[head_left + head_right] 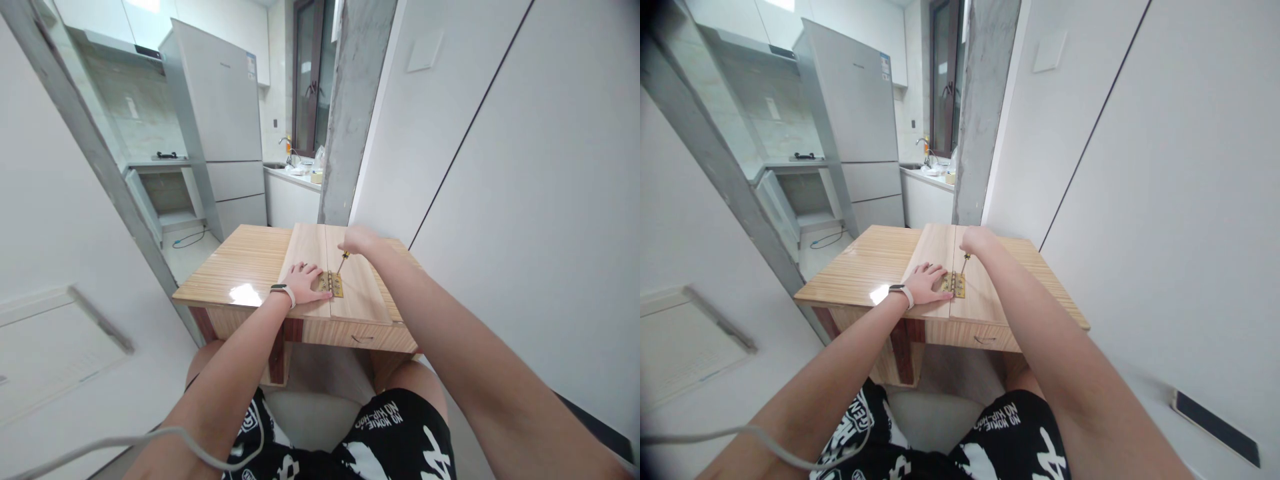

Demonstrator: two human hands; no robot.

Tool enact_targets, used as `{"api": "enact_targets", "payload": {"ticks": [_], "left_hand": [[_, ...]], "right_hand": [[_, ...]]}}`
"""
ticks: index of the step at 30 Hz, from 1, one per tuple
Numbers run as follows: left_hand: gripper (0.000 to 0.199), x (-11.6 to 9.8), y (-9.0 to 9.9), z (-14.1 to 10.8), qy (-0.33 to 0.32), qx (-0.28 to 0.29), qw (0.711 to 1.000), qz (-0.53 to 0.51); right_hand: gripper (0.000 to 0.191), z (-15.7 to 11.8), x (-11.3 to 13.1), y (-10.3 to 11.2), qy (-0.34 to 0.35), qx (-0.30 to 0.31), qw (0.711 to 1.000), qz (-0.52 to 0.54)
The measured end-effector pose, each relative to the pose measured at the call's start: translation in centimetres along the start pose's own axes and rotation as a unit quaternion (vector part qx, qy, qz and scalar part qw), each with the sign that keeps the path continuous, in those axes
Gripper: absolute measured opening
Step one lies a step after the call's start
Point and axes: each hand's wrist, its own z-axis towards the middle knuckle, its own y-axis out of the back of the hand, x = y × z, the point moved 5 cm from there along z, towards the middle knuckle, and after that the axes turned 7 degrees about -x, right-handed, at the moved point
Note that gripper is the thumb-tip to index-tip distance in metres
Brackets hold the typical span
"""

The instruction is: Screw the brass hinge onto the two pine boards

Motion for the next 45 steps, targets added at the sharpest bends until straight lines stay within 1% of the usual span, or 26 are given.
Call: {"api": "enact_targets", "payload": {"ticks": [2,4,8,11,16,20,22,25,27,29,31,35,39,41,43,45], "left_hand": [[0.094,-0.1,0.0,0.0,-0.002,0.0,1.0,-0.003],[0.094,-0.2,0.0,0.0,-0.001,0.0,1.0,-0.005],[0.096,-0.2,0.0,0.0,-0.004,0.0,1.0,0.003],[0.096,-0.1,0.0,0.0,-0.006,0.0,1.0,0.006],[0.094,0.2,-0.1,0.1,-0.005,-0.002,1.0,0.012],[0.095,0.3,-0.2,0.1,-0.011,-0.004,1.0,0.019],[0.096,0.3,-0.2,0.0,-0.012,-0.005,1.0,0.029],[0.097,0.2,-0.1,-0.1,-0.013,-0.005,0.999,0.046],[0.097,0.0,0.0,-0.1,-0.015,-0.004,0.998,0.053],[0.097,0.0,0.0,-0.1,-0.014,-0.003,0.998,0.057],[0.098,0.0,0.0,-0.1,-0.014,-0.001,0.998,0.058],[0.099,0.2,-0.2,0.0,-0.019,0.004,0.998,0.06],[0.101,0.4,-0.4,0.1,-0.018,0.005,0.998,0.061],[0.1,0.5,-0.4,0.1,-0.017,0.004,0.998,0.059],[0.099,0.5,-0.4,0.1,-0.017,0.004,0.998,0.056],[0.098,0.4,-0.4,0.1,-0.018,0.005,0.998,0.055]], "right_hand": [[0.027,0.2,0.3,-0.4,0.009,0.039,0.997,-0.06],[0.027,0.2,0.6,-0.5,0.022,0.058,0.994,-0.089],[0.027,-0.3,0.4,-0.2,0.038,0.051,0.995,-0.083],[0.024,-0.9,0.3,0.3,0.064,0.049,0.994,-0.067],[0.027,-1.7,1.0,1.2,0.116,0.075,0.988,-0.073],[0.022,-1.9,1.3,1.2,0.152,0.1,0.98,-0.081],[0.027,-1.8,1.0,1.0,0.144,0.098,0.981,-0.086],[0.049,-1.4,0.3,0.8,0.089,0.092,0.987,-0.101],[0.058,-1.3,0.0,0.7,0.054,0.103,0.987,-0.111],[0.056,-1.2,0.3,0.6,0.041,0.129,0.983,-0.124],[0.051,-1.2,0.8,0.6,0.047,0.144,0.979,-0.139],[0.046,-1.4,1.8,1.3,0.072,0.122,0.979,-0.147],[0.034,-1.9,1.9,1.5,0.122,0.139,0.975,-0.126],[0.027,-2.0,1.7,1.4,0.142,0.137,0.973,-0.115],[0.024,-1.9,1.2,1.3,0.126,0.112,0.981,-0.092],[0.028,-1.7,0.4,1.1,0.071,0.068,0.994,-0.049]]}}
